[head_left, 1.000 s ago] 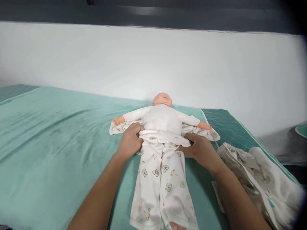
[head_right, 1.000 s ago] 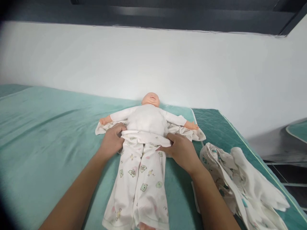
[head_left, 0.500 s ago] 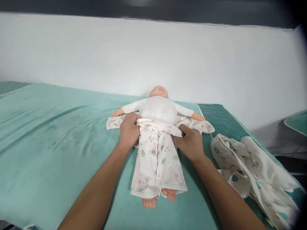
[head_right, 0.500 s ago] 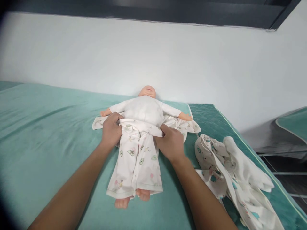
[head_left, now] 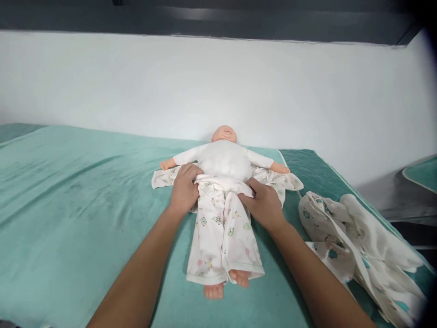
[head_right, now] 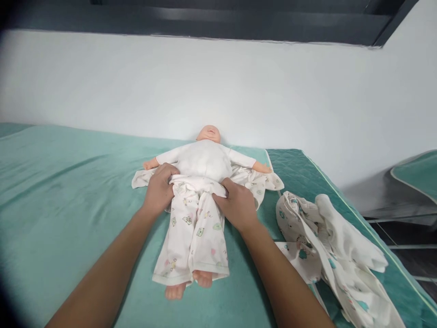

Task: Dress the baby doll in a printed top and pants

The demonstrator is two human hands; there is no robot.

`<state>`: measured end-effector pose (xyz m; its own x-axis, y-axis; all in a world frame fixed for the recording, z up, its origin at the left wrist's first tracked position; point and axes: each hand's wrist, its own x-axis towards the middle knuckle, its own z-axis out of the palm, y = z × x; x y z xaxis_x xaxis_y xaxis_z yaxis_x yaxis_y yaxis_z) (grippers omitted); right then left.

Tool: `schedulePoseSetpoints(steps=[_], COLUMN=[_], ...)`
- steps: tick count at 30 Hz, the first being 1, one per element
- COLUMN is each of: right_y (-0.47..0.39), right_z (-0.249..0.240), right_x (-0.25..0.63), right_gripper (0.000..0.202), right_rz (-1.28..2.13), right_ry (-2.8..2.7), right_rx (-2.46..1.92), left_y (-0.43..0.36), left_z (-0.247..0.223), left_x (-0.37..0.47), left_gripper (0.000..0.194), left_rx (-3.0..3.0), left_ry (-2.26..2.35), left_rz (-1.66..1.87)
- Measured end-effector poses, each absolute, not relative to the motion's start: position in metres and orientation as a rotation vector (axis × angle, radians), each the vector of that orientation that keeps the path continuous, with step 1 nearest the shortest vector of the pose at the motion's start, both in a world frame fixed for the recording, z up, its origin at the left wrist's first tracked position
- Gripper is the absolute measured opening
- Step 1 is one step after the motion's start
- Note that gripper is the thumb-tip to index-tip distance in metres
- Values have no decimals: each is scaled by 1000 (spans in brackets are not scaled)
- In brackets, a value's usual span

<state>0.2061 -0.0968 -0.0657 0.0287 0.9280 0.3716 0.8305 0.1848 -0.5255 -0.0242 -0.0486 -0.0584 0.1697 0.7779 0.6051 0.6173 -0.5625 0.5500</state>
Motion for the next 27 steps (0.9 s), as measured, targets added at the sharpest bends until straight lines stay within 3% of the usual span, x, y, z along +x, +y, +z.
schedulePoseSetpoints(steps=[12, 19, 23, 27], right_y=[-99, -131, -164, -175], right_z=[-71, -71, -77, -80], right_x=[210, 213, 209, 208], right_gripper=[13, 5, 21, 14], right_rz=[13, 288, 484, 609], right_ry=[-1853, -1882, -1894, -1862], right_rx=[-1522, -1476, -1413, -1375], left_y=[-119, -115, -116, -115], left_z=[-77, -76, -78, -78], left_x=[-33, -31, -31, -32], left_gripper=[26, 24, 22, 23], left_rx=[2272, 2266, 2259, 2231], left_ry=[1393, 1422, 1430, 1429], left_rz=[1233, 1126, 1149, 1206])
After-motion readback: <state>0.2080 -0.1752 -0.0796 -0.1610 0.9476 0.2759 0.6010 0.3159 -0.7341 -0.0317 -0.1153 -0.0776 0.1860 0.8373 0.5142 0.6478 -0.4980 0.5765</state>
